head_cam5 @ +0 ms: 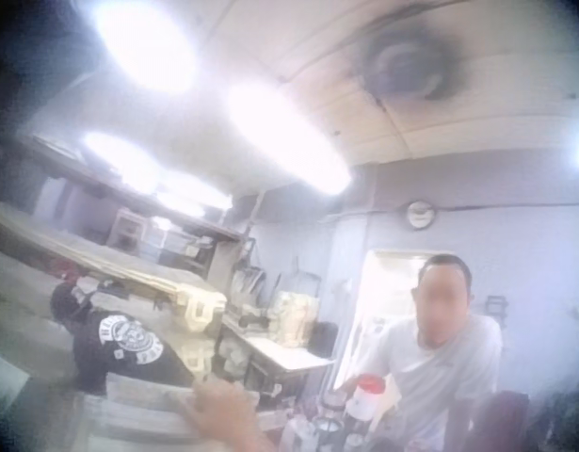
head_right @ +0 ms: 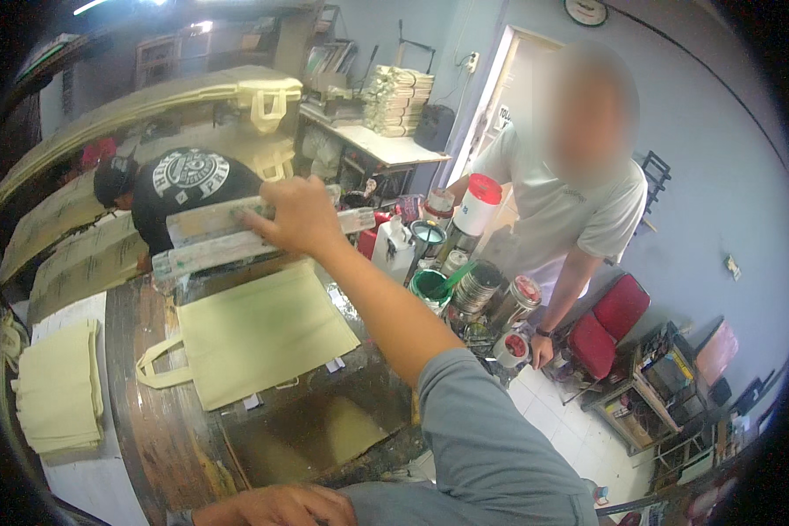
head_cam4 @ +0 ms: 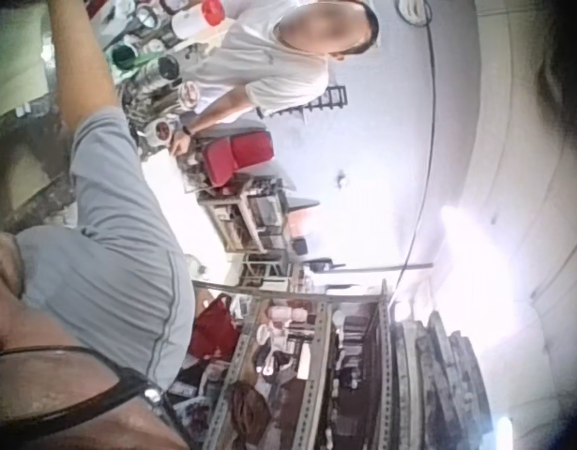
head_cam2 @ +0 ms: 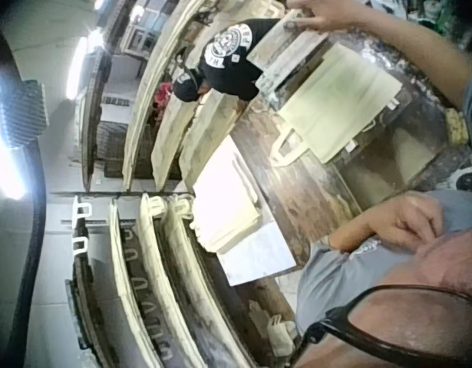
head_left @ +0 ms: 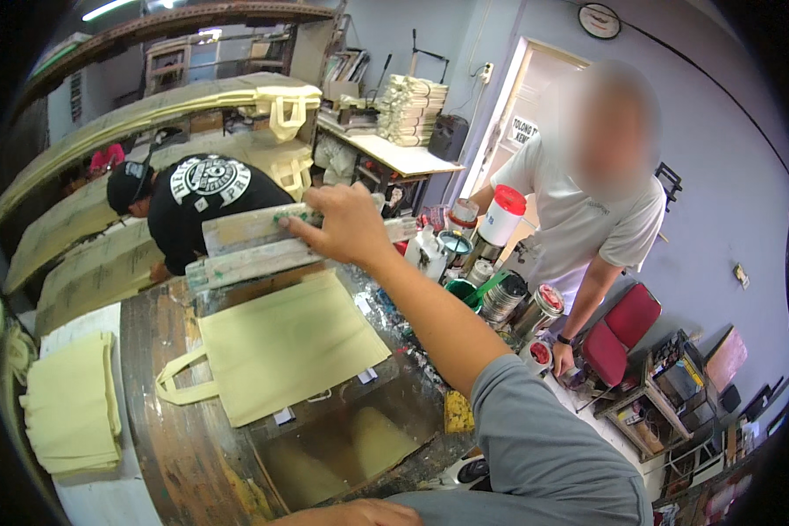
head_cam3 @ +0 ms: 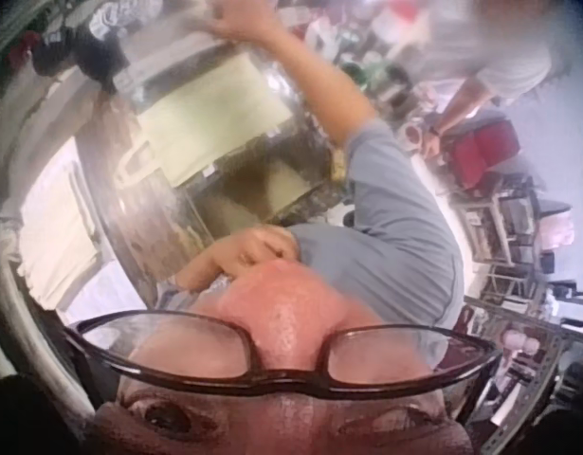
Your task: The person screen prints green logos onto yellow tote bags by placing each bag on a board, lowering a screen frame, and pulling green ink across the mesh with a squeegee.
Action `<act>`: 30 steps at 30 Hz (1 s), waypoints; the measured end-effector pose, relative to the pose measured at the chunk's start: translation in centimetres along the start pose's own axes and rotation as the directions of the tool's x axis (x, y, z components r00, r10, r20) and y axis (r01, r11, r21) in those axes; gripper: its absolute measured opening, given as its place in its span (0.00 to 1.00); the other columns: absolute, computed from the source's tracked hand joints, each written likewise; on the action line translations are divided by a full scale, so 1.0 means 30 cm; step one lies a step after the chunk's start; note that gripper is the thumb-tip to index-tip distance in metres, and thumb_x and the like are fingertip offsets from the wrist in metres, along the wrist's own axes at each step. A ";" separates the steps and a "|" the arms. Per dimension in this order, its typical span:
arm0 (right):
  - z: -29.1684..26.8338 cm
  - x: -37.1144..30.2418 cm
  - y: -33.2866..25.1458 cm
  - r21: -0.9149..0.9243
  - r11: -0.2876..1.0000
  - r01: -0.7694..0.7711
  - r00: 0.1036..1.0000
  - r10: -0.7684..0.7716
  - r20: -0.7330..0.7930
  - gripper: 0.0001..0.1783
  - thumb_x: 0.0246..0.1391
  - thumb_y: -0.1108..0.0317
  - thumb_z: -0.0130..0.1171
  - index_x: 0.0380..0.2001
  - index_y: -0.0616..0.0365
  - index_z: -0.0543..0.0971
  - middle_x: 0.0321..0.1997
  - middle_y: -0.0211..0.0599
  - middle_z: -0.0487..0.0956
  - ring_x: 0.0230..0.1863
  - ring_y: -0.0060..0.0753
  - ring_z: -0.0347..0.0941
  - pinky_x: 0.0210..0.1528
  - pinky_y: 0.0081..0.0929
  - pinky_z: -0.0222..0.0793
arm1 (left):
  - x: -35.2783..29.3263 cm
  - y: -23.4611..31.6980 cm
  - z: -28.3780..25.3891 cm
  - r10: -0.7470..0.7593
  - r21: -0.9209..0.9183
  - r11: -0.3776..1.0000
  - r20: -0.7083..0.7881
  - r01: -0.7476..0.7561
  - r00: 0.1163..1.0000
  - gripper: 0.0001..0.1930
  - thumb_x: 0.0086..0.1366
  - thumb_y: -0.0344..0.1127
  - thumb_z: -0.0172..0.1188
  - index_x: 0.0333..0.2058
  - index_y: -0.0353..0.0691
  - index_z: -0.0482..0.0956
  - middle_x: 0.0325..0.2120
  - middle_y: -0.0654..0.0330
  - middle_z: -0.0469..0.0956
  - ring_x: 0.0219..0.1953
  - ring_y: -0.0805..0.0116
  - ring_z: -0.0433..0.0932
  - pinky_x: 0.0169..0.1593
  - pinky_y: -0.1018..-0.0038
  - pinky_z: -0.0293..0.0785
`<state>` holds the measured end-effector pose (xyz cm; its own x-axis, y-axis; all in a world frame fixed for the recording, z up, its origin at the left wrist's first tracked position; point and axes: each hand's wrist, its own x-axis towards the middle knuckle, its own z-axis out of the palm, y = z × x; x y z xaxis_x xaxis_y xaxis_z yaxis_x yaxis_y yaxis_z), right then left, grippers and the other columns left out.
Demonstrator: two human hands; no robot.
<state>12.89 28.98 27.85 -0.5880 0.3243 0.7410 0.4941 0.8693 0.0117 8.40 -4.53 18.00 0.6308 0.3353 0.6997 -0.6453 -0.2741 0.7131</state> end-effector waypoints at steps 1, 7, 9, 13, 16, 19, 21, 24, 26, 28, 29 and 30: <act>0.013 -0.001 0.001 0.006 1.000 0.011 1.000 -0.011 -0.005 0.32 0.62 0.34 0.61 0.31 0.56 0.82 0.31 0.46 0.82 0.40 0.52 0.80 0.48 0.47 0.66 | -0.001 0.016 0.004 -0.040 -0.063 0.997 -0.089 0.034 0.995 0.18 0.75 0.47 0.63 0.41 0.33 0.85 0.42 0.44 0.85 0.41 0.45 0.83 0.46 0.54 0.77; -0.013 0.006 0.059 0.006 0.999 -0.038 0.999 0.038 -0.001 0.37 0.58 0.28 0.61 0.29 0.58 0.84 0.28 0.49 0.83 0.35 0.58 0.81 0.44 0.53 0.71 | -0.014 0.082 0.030 -0.130 -0.132 0.988 -0.403 0.083 0.906 0.12 0.78 0.37 0.59 0.47 0.32 0.82 0.44 0.46 0.87 0.43 0.52 0.87 0.47 0.62 0.80; 0.003 -0.025 0.079 -0.048 0.999 0.001 1.000 -0.002 -0.018 0.37 0.61 0.29 0.59 0.35 0.59 0.85 0.29 0.57 0.82 0.36 0.64 0.81 0.40 0.52 0.73 | 0.007 0.095 0.037 -0.122 -0.156 0.985 -0.373 0.067 0.920 0.11 0.79 0.34 0.57 0.48 0.31 0.81 0.44 0.48 0.86 0.45 0.54 0.86 0.48 0.63 0.79; 0.020 -0.008 -0.031 -0.002 0.996 -0.092 0.992 0.092 0.082 0.39 0.61 0.27 0.59 0.41 0.59 0.86 0.29 0.59 0.82 0.37 0.65 0.81 0.42 0.50 0.74 | -0.051 0.072 0.123 -0.189 -0.186 0.975 -0.394 0.123 0.899 0.13 0.79 0.39 0.59 0.49 0.33 0.80 0.46 0.48 0.83 0.46 0.53 0.84 0.48 0.63 0.78; 0.026 -0.011 0.010 0.005 1.000 -0.013 0.999 0.013 -0.043 0.40 0.59 0.26 0.60 0.31 0.61 0.81 0.27 0.56 0.81 0.34 0.64 0.79 0.37 0.54 0.70 | -0.067 0.058 0.155 -0.301 -0.258 0.940 -0.320 0.223 0.898 0.16 0.77 0.43 0.61 0.50 0.35 0.81 0.47 0.47 0.83 0.47 0.51 0.83 0.50 0.60 0.78; 0.009 -0.017 0.020 0.077 0.994 -0.073 0.997 0.074 -0.009 0.40 0.59 0.26 0.60 0.33 0.60 0.84 0.29 0.56 0.82 0.35 0.63 0.80 0.39 0.53 0.72 | -0.072 0.023 0.142 -0.318 -0.287 0.924 -0.207 0.253 0.925 0.24 0.75 0.49 0.64 0.57 0.36 0.77 0.53 0.44 0.82 0.52 0.50 0.83 0.55 0.58 0.78; 0.002 -0.001 0.016 0.049 0.997 -0.065 0.998 0.064 0.006 0.39 0.59 0.27 0.61 0.33 0.60 0.84 0.29 0.55 0.82 0.34 0.62 0.80 0.38 0.52 0.73 | -0.059 0.020 0.106 -0.391 -0.136 0.913 -0.021 0.385 0.920 0.36 0.73 0.54 0.65 0.68 0.35 0.70 0.61 0.40 0.79 0.60 0.49 0.81 0.61 0.59 0.77; -0.001 -0.003 0.016 -0.014 0.998 -0.065 0.996 0.066 0.064 0.37 0.62 0.29 0.59 0.40 0.57 0.85 0.33 0.55 0.84 0.39 0.60 0.82 0.43 0.47 0.74 | -0.051 -0.017 -0.058 -0.463 0.157 0.848 -0.249 0.507 0.851 0.30 0.70 0.54 0.68 0.60 0.37 0.77 0.56 0.43 0.80 0.56 0.45 0.81 0.60 0.55 0.76; -0.004 -0.014 0.023 -0.006 0.998 -0.056 0.997 0.056 0.052 0.37 0.61 0.29 0.59 0.41 0.57 0.86 0.33 0.53 0.85 0.41 0.60 0.83 0.44 0.47 0.75 | -0.056 -0.108 -0.213 -0.473 0.324 0.740 -0.374 0.590 0.798 0.27 0.67 0.53 0.69 0.55 0.39 0.82 0.52 0.45 0.81 0.54 0.42 0.80 0.59 0.52 0.76; 0.008 0.005 0.039 -0.035 0.999 -0.023 0.996 0.025 0.085 0.38 0.67 0.27 0.51 0.31 0.54 0.82 0.25 0.38 0.80 0.28 0.36 0.74 0.31 0.36 0.69 | -0.117 -0.345 -0.353 -0.266 0.556 0.107 -0.783 0.825 0.562 0.42 0.66 0.71 0.61 0.64 0.39 0.77 0.61 0.41 0.75 0.64 0.38 0.72 0.66 0.47 0.70; -0.001 0.024 0.033 -0.043 0.999 0.000 0.996 0.004 0.091 0.40 0.70 0.27 0.46 0.26 0.53 0.79 0.21 0.30 0.78 0.22 0.25 0.70 0.25 0.30 0.65 | -0.173 -0.464 -0.403 -0.004 0.593 -0.280 -0.787 0.755 0.616 0.51 0.65 0.80 0.51 0.69 0.40 0.73 0.70 0.38 0.65 0.75 0.31 0.57 0.76 0.35 0.48; -0.004 0.041 0.024 -0.040 0.999 -0.017 0.992 0.022 0.127 0.40 0.70 0.27 0.47 0.25 0.54 0.79 0.21 0.31 0.78 0.22 0.24 0.70 0.24 0.30 0.64 | -0.210 -0.542 -0.454 -0.120 0.483 -0.310 -0.874 0.819 0.470 0.55 0.64 0.82 0.50 0.75 0.43 0.65 0.78 0.40 0.52 0.81 0.32 0.40 0.76 0.27 0.27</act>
<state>12.60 29.96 28.85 -0.6537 0.3884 0.6495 0.5295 0.8479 0.0259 9.05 10.10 1.41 -0.0024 0.9787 0.2052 0.9247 -0.0759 0.3731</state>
